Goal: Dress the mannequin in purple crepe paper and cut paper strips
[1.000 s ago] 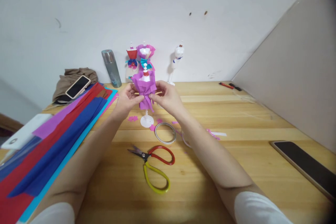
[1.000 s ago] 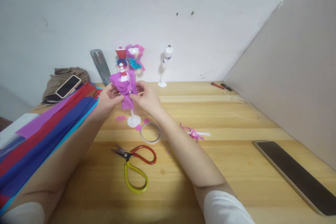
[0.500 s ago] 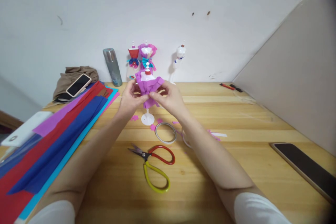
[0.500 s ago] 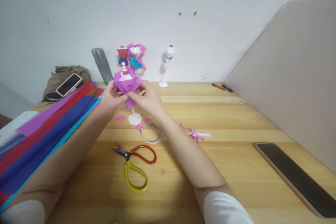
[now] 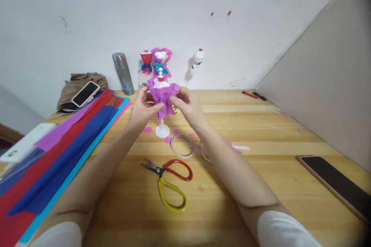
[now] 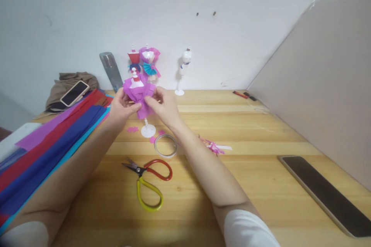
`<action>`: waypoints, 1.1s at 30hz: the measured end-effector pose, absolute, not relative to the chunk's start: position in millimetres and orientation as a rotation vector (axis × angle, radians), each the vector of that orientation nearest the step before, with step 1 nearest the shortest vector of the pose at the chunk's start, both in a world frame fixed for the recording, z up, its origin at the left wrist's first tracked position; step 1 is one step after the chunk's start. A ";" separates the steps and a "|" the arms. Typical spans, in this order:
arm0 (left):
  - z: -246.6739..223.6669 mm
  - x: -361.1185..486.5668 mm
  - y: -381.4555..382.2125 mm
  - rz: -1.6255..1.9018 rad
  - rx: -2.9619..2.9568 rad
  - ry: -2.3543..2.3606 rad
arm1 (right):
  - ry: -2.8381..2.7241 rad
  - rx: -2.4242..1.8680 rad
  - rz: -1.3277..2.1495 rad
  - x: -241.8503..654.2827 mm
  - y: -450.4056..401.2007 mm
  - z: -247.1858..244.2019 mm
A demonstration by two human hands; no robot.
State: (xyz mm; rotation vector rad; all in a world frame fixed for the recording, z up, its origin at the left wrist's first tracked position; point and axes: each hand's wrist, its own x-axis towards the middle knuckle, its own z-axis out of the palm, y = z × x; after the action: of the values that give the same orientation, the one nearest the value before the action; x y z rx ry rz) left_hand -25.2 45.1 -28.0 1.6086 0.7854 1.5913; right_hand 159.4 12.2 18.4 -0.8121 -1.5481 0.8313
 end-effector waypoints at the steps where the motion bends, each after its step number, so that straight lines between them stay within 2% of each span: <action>1: -27.7 -25.4 44.5 1.580 1.617 0.788 | -1.562 -0.821 0.832 158.2 12.2 18.5; 11: -29.2 -22.8 44.8 1.606 1.625 0.804 | -1.582 -0.854 0.723 159.2 13.5 15.3; 20: -25.7 -26.3 42.4 1.554 1.659 0.812 | -1.567 -0.814 0.835 149.7 10.2 17.8; 28: -25.0 -24.6 42.2 1.575 1.618 0.822 | -1.653 -0.945 0.618 161.4 5.5 23.6; 33: -25.9 -24.3 43.5 1.587 1.610 0.827 | -1.631 -0.977 0.693 169.4 8.6 24.5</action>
State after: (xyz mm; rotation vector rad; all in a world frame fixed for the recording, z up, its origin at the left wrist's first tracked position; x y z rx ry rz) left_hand -24.3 43.5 -25.9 1.6104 0.8274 1.5867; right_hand 169.4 8.6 24.5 -0.9769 -1.6314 0.6929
